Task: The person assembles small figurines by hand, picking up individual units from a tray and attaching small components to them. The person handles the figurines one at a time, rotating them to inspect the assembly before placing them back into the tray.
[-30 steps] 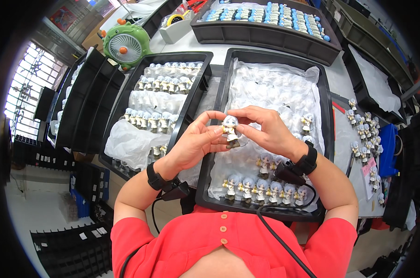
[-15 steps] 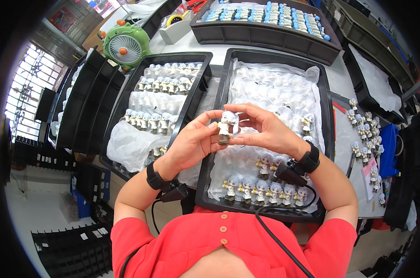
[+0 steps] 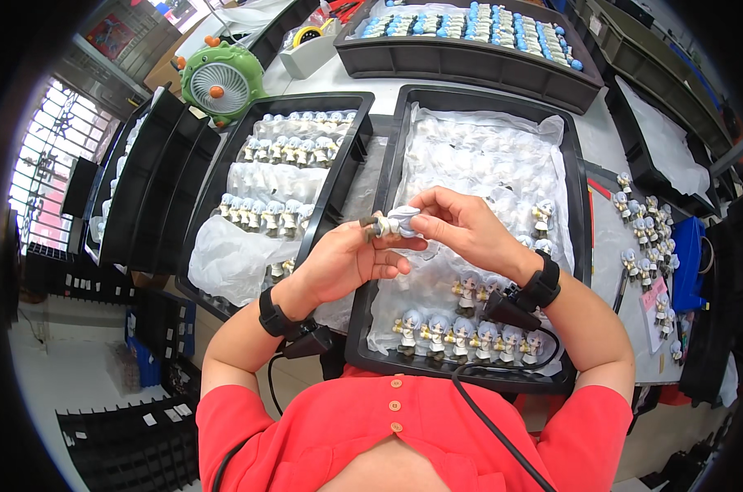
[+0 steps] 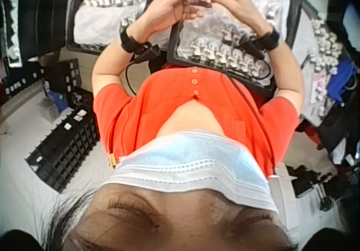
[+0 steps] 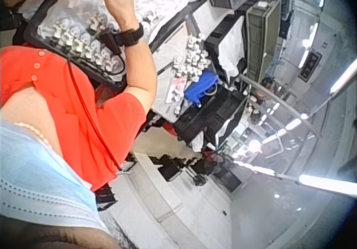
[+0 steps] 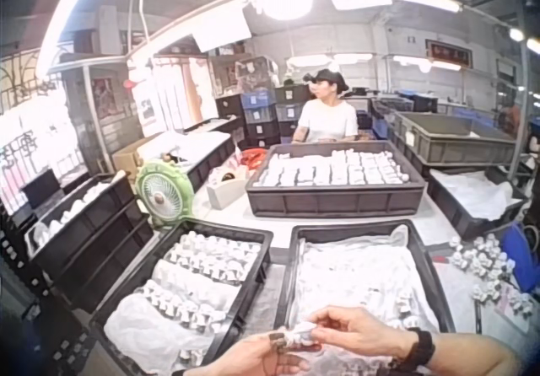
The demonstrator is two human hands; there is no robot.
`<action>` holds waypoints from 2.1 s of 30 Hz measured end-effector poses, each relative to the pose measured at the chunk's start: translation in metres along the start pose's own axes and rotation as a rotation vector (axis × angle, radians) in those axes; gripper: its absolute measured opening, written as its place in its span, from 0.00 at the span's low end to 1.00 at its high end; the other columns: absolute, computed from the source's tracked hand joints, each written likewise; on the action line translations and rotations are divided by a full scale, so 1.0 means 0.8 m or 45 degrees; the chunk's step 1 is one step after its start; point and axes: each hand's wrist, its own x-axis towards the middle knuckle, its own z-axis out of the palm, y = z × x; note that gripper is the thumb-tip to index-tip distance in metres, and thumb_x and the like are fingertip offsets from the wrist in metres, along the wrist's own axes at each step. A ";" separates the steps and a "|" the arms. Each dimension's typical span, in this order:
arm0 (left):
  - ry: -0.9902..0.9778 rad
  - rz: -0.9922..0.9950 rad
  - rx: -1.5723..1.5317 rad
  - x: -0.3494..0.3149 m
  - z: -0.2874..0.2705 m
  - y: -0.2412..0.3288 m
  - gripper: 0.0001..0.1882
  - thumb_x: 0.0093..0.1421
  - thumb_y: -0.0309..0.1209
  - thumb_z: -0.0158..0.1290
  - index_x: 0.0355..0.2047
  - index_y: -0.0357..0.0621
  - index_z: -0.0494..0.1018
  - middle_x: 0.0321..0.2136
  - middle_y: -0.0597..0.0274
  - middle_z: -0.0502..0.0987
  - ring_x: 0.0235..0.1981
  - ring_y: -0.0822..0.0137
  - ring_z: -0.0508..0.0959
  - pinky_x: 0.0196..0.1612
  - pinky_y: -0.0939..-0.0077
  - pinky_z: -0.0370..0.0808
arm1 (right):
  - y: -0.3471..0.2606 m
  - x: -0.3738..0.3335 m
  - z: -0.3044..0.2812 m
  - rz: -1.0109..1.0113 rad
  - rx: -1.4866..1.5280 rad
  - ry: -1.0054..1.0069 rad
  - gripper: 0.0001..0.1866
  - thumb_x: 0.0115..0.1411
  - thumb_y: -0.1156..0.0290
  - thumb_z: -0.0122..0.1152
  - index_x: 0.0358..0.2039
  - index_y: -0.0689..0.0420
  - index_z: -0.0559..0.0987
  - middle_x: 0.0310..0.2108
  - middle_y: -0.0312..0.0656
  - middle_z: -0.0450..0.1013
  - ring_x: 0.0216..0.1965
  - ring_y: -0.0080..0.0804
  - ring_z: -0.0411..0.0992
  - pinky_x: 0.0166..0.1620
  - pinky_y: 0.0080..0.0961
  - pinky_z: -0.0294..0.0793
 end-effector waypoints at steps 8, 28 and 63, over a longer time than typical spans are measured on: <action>-0.223 -0.151 -0.152 0.000 -0.003 0.006 0.34 0.65 0.58 0.25 0.52 0.44 0.65 0.42 0.48 0.74 0.29 0.68 0.73 0.31 0.80 0.70 | -0.010 -0.003 0.003 0.029 0.143 -0.057 0.14 0.62 0.66 0.54 0.42 0.64 0.73 0.31 0.33 0.71 0.33 0.16 0.68 0.37 0.16 0.69; -0.261 -0.029 -0.157 -0.003 0.000 0.009 0.25 0.65 0.34 0.42 0.59 0.38 0.54 0.49 0.42 0.69 0.38 0.62 0.78 0.40 0.77 0.78 | -0.011 -0.002 0.004 0.021 0.044 -0.091 0.16 0.64 0.67 0.50 0.48 0.63 0.73 0.36 0.35 0.73 0.35 0.17 0.68 0.40 0.16 0.69; 0.482 -0.197 1.555 -0.227 -0.021 0.065 0.17 0.54 0.26 0.44 0.46 0.39 0.69 0.29 0.58 0.75 0.28 0.71 0.76 0.33 0.76 0.73 | -0.018 -0.005 0.016 0.020 -0.075 -0.053 0.11 0.59 0.74 0.56 0.42 0.62 0.76 0.33 0.32 0.74 0.36 0.16 0.70 0.40 0.14 0.68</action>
